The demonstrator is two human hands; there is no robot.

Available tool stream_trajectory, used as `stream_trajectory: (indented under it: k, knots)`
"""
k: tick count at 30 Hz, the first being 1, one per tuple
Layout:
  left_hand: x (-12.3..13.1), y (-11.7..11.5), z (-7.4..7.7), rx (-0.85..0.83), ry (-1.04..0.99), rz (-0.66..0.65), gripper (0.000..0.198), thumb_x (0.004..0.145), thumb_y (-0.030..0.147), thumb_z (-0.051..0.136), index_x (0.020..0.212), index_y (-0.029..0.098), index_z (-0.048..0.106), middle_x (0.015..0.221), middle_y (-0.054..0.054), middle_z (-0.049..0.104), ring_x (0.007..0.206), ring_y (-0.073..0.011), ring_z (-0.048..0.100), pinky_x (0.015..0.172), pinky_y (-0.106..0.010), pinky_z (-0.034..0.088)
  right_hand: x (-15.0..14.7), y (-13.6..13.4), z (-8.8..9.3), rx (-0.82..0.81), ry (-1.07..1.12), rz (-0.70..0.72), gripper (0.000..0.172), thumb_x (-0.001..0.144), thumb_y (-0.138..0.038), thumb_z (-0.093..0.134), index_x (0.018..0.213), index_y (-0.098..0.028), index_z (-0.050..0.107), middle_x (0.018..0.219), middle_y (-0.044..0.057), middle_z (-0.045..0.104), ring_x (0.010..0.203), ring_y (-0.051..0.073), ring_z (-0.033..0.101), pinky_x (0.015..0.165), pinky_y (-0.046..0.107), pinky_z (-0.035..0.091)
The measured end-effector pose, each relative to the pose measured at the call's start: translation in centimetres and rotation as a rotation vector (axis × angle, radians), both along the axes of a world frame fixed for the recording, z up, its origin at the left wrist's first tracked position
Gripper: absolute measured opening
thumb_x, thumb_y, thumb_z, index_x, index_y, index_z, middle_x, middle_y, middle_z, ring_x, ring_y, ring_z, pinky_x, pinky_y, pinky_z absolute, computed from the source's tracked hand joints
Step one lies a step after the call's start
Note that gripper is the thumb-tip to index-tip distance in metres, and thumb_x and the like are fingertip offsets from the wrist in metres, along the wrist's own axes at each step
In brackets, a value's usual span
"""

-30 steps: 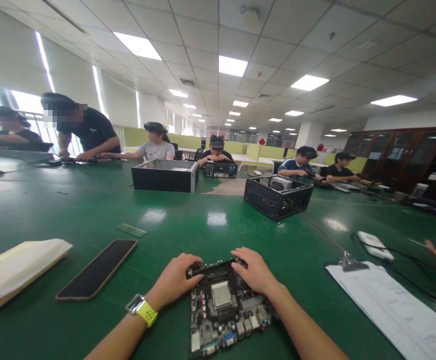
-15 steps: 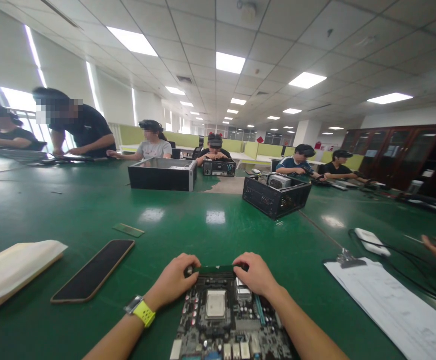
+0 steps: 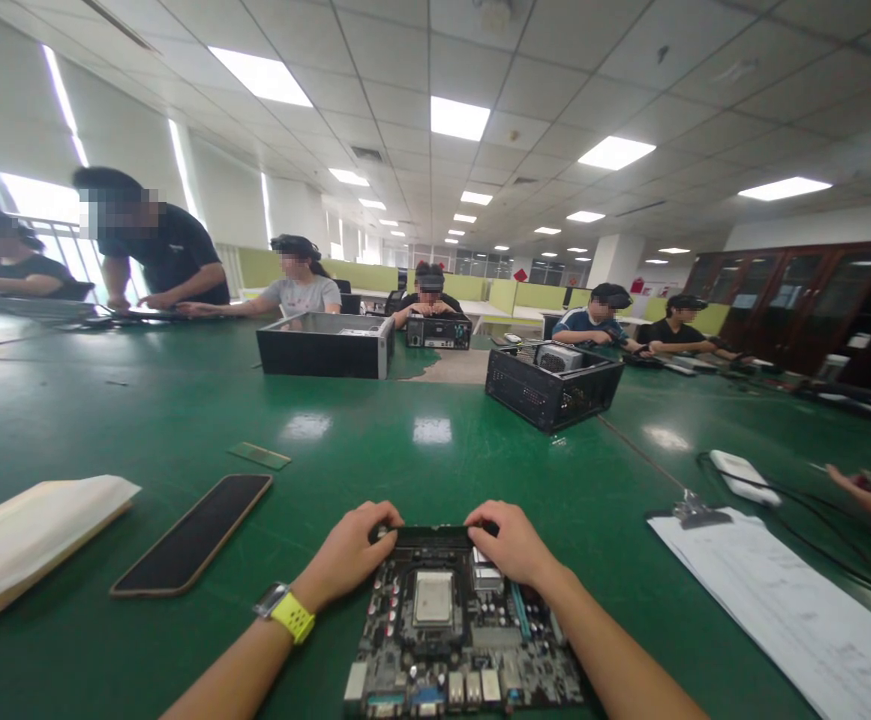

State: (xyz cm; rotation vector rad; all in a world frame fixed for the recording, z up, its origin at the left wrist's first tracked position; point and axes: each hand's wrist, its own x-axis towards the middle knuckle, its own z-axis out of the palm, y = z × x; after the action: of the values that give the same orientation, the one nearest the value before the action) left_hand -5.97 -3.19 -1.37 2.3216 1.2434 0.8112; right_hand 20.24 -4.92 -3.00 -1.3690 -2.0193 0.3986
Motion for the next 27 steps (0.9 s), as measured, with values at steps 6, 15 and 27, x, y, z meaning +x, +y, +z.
stream_trajectory:
  k: [6, 15, 27]
  knots:
    - [-0.01, 0.07, -0.17, 0.003, -0.011, -0.003, 0.014, 0.077, 0.02, 0.046, 0.081, 0.02, 0.06, 0.083, -0.001, 0.064, 0.082, -0.0176, 0.057, 0.075, -0.028, 0.042, 0.08, 0.23, -0.12, -0.007, 0.01, -0.002, 0.014, 0.077, -0.024, 0.055, 0.081, -0.022, 0.069, 0.08, 0.001, 0.067, 0.077, 0.016, 0.057, 0.075, 0.027, 0.04]
    - [-0.07, 0.08, -0.23, 0.001, -0.014, -0.017, 0.015, 0.074, 0.018, 0.047, 0.082, 0.02, 0.059, 0.084, -0.001, 0.064, 0.082, -0.0173, 0.058, 0.076, -0.028, 0.042, 0.03, 0.11, -0.12, -0.009, -0.006, -0.004, 0.016, 0.077, -0.024, 0.055, 0.082, -0.023, 0.069, 0.083, 0.0, 0.068, 0.081, 0.016, 0.058, 0.077, 0.027, 0.04]
    - [-0.12, 0.08, -0.55, 0.029, 0.008, -0.016, 0.015, 0.075, 0.017, 0.048, 0.083, 0.02, 0.06, 0.083, -0.001, 0.064, 0.082, -0.0171, 0.058, 0.076, -0.027, 0.042, 0.11, 0.07, -0.08, 0.017, -0.026, -0.009, 0.019, 0.076, -0.022, 0.053, 0.083, -0.022, 0.071, 0.083, 0.0, 0.07, 0.079, 0.016, 0.059, 0.074, 0.027, 0.041]
